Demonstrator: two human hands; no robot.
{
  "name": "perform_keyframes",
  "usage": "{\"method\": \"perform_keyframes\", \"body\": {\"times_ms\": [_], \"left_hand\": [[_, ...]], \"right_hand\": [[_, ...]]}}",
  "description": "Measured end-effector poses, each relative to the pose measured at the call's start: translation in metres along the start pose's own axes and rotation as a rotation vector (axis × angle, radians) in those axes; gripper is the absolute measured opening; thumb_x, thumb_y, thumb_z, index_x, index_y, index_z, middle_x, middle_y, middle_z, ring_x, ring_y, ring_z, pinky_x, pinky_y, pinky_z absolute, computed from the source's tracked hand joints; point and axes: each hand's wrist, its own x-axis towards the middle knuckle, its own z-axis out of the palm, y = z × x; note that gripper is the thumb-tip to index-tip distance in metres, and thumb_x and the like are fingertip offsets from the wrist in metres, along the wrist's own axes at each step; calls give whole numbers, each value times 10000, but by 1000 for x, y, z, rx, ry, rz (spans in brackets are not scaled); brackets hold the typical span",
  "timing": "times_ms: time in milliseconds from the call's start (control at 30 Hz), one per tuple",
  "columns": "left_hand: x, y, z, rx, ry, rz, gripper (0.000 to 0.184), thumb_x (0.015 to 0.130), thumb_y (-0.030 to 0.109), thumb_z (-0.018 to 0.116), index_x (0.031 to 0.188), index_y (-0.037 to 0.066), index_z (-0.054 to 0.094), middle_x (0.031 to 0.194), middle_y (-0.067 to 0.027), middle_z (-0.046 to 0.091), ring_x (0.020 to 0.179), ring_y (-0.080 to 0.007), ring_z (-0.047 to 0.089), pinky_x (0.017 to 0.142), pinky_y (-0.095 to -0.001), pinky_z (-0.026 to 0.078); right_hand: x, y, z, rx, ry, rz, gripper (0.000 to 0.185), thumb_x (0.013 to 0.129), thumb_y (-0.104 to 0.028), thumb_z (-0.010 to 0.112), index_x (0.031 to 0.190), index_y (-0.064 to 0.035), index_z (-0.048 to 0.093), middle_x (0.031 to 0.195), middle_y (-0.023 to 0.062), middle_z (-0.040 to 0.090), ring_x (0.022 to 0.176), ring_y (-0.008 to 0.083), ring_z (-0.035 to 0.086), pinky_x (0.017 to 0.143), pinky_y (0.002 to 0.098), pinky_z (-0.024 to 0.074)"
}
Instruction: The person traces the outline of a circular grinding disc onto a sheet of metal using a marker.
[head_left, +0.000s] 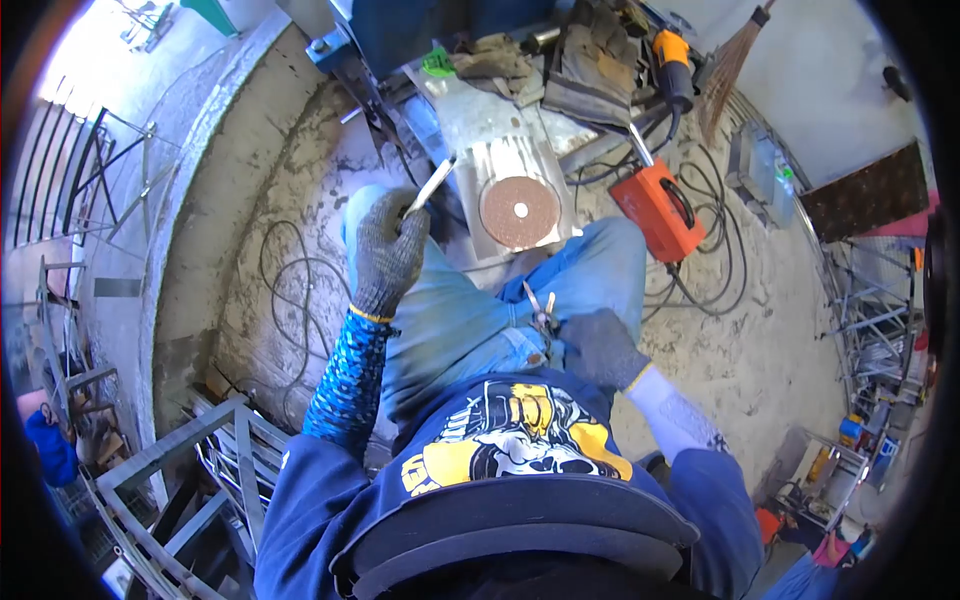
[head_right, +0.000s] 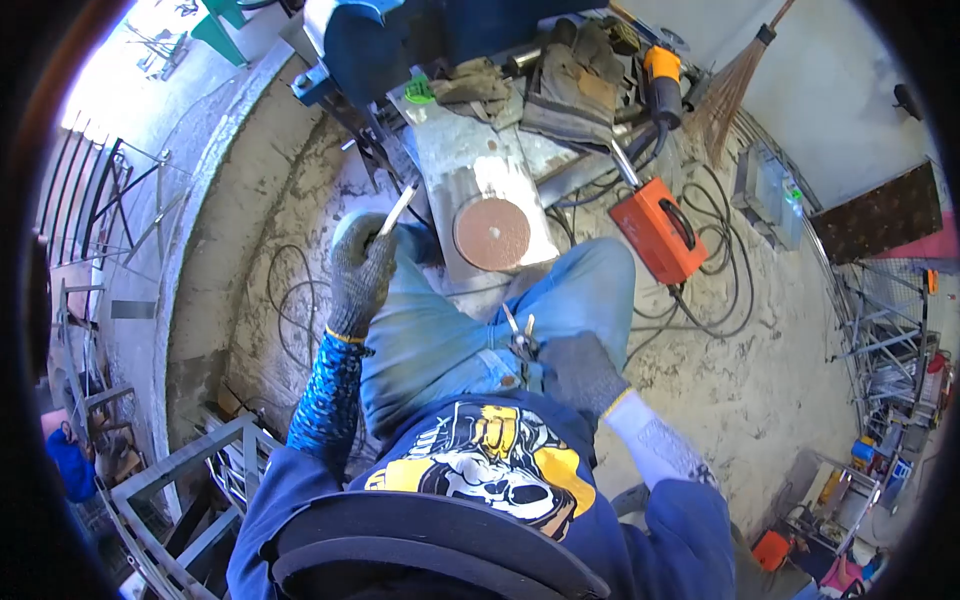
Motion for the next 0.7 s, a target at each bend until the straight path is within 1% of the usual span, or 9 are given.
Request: {"method": "perform_keyframes", "body": {"times_ms": [133,167,200,267,300,367,433,567,700], "left_hand": [[53,41,0,113,-32,142,237,1021,119,640,1226,9,687,853,-12,613,717,-80,580,642,-283,493],[60,52,4,176,-61,137,267,1028,140,649,1257,7,681,946,-85,690,832,-180,672,744,-345,547],[67,53,11,181,-66,146,267,1028,140,649,1257,7,681,946,-85,690,832,-180,672,744,-345,547],[87,50,26,389,-101,374,296,1029,180,667,1268,6,680,1083,-170,725,1007,-318,707,893,-422,556],[92,59,30,426,-175,263,312,1028,202,667,1271,7,683,1213,-222,715,1152,-411,673,1001,-465,527],[108,59,41,468,-203,275,307,1027,202,660,1262,6,686,1203,-226,716,1137,-413,678,989,-466,532],[120,56,51,495,-247,270,304,1021,201,641,1241,-2,691,1178,-244,719,1106,-427,686,967,-481,539],[143,44,64,505,-307,276,317,1004,201,634,1248,7,692,1136,-256,725,1070,-424,701,952,-488,544],[150,56,67,518,-264,149,386,982,228,639,1325,57,681,1199,-260,726,1139,-426,699,979,-487,544]], "right_hand": [[-8,-12,-11,-78,-89,-138,354,789,-258,671,1100,-125,777,950,124,720,928,337,724,851,519,521],[-2,-12,-12,-92,-159,-96,302,816,-263,662,1054,-112,772,997,123,723,963,330,722,866,505,512],[2,-11,-9,-98,-234,-57,262,843,-268,654,1009,-99,766,1045,122,727,998,324,720,881,491,504],[2,-2,2,1,-99,-23,255,857,-264,646,1011,-100,764,1042,125,725,995,326,720,873,487,505],[1,-3,4,26,-36,-10,251,855,-267,647,1002,-97,759,1038,121,724,989,326,720,868,485,504],[-2,1,2,51,34,5,248,854,-270,648,993,-94,754,1033,118,723,984,326,721,862,483,503],[-7,-9,-21,-48,-178,-69,251,848,-287,655,985,-99,749,1020,115,720,975,322,723,859,489,500],[-6,-5,-5,-78,-222,-99,254,831,-295,663,980,-109,751,1017,112,716,962,319,720,855,497,501],[-1,12,15,127,80,-68,236,832,-282,641,958,-119,756,989,110,722,928,317,714,846,504,501]]}}
